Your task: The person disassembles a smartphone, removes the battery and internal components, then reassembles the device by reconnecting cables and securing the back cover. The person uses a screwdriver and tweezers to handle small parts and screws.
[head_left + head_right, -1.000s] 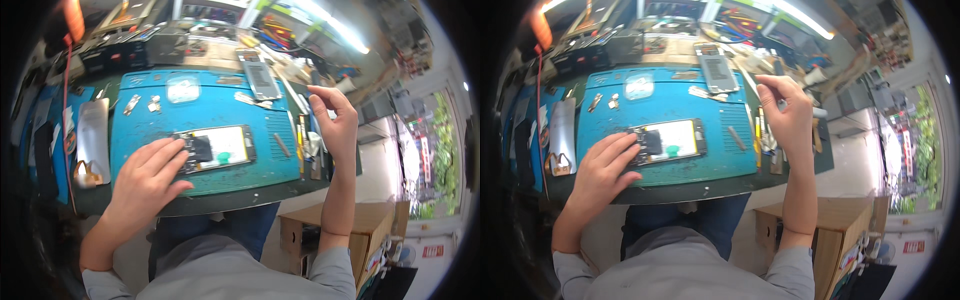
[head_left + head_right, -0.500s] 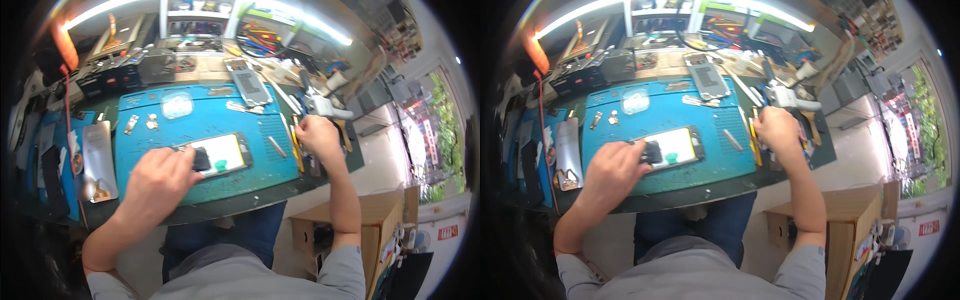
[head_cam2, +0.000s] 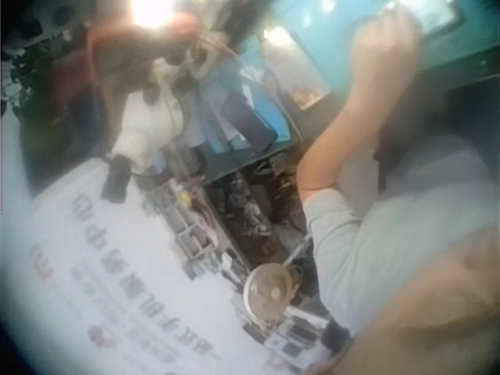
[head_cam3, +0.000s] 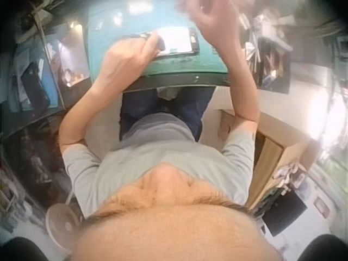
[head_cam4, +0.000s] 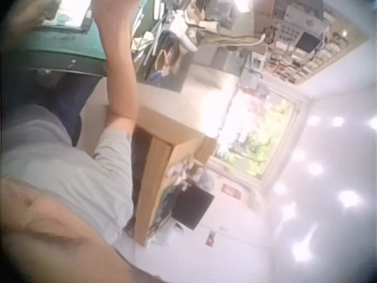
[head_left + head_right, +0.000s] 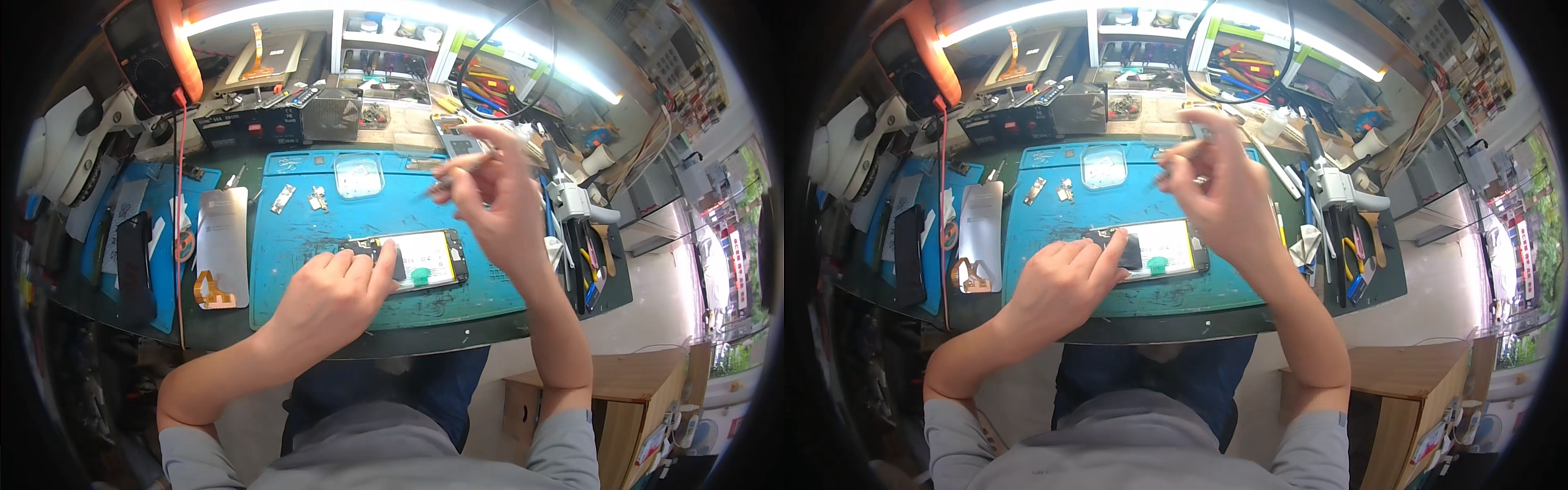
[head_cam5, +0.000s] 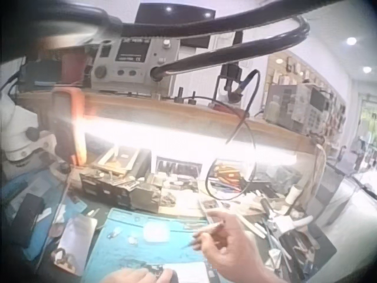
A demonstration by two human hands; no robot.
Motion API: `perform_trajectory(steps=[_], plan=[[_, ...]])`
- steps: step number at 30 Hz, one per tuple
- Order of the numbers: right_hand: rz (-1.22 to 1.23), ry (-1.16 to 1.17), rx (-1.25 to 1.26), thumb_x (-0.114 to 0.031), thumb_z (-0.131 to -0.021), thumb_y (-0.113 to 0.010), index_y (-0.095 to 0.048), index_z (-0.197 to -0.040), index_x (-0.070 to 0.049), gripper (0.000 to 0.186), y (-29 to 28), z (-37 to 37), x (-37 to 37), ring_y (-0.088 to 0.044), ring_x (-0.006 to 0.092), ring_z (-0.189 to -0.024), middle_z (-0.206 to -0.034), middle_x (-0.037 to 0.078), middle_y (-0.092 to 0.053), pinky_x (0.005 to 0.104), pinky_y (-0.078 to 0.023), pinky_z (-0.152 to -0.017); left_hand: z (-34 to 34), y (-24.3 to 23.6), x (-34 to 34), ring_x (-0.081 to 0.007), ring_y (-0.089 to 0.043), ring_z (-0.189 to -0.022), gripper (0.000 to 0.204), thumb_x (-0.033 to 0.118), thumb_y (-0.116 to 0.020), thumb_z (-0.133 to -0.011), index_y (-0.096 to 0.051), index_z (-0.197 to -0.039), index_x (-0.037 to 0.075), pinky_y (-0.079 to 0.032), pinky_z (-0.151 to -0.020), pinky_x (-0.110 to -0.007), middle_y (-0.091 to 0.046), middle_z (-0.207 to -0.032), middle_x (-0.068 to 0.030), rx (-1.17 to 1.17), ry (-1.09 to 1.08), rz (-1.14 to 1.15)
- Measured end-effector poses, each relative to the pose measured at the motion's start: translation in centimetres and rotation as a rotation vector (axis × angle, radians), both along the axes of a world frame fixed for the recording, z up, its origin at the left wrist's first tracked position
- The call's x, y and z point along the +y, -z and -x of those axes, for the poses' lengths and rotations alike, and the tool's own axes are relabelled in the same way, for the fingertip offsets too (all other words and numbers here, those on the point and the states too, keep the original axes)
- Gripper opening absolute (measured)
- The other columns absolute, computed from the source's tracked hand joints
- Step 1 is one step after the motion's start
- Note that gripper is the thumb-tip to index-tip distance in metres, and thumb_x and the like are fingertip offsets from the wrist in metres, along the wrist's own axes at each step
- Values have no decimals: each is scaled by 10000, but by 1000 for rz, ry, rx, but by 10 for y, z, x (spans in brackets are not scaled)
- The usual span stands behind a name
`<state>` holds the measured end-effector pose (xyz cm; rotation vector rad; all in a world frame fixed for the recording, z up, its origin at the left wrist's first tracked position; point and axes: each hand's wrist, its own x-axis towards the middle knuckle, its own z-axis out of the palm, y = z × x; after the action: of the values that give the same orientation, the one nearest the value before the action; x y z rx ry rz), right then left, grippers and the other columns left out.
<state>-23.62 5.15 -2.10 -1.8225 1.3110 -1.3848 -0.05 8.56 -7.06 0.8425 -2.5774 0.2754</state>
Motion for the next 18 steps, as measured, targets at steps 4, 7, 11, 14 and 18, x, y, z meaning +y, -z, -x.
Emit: perform_trajectory(steps=[4,7,11,14,18], plan=[[146,-10,207,-104,-1037,-645,-560,-1361,-48,340,23,-19,-38,-776,224,-758,-918,117,-792,355,-588,-688,7,3,-4,-179,-667,-671,392,217,-769,-928,-717,-1240,-13,-534,-628,-331,-622,-728,-19,-37,-36,59],[110,0,183,-103,-1033,-651,-586,-1362,-36,342,35,-20,-50,-771,236,-756,-925,113,-795,351,-586,-710,13,1,-9,-172,-671,-649,361,194,-767,-924,-731,-1223,-6,-531,-596,-333,-630,-717,-20,-115,-64,76],[33,-34,119,-91,-1032,-651,-588,-1364,-17,347,48,-16,-52,-773,222,-804,-950,123,-794,344,-591,-737,11,3,-17,-189,-670,-639,301,158,-749,-932,-736,-1192,6,-531,-575,-341,-636,-731,-40,7,-54,43],[-27,-42,160,-75,-1052,-642,-543,-1388,4,360,45,-13,-51,-789,189,-959,-1044,134,-809,315,-612,-803,4,3,-22,-225,-699,-674,210,119,-727,-952,-730,-1137,19,-552,-598,-352,-668,-779,-74,147,-80,-113],[68,7,59,-78,-1035,-649,-562,-1372,11,360,37,-10,-47,-771,199,-845,-1005,131,-805,332,-600,-752,-5,2,-41,-256,-752,-756,118,49,-698,-988,-686,-1098,8,-579,-646,-367,-726,-928,-143,431,-107,-301]])
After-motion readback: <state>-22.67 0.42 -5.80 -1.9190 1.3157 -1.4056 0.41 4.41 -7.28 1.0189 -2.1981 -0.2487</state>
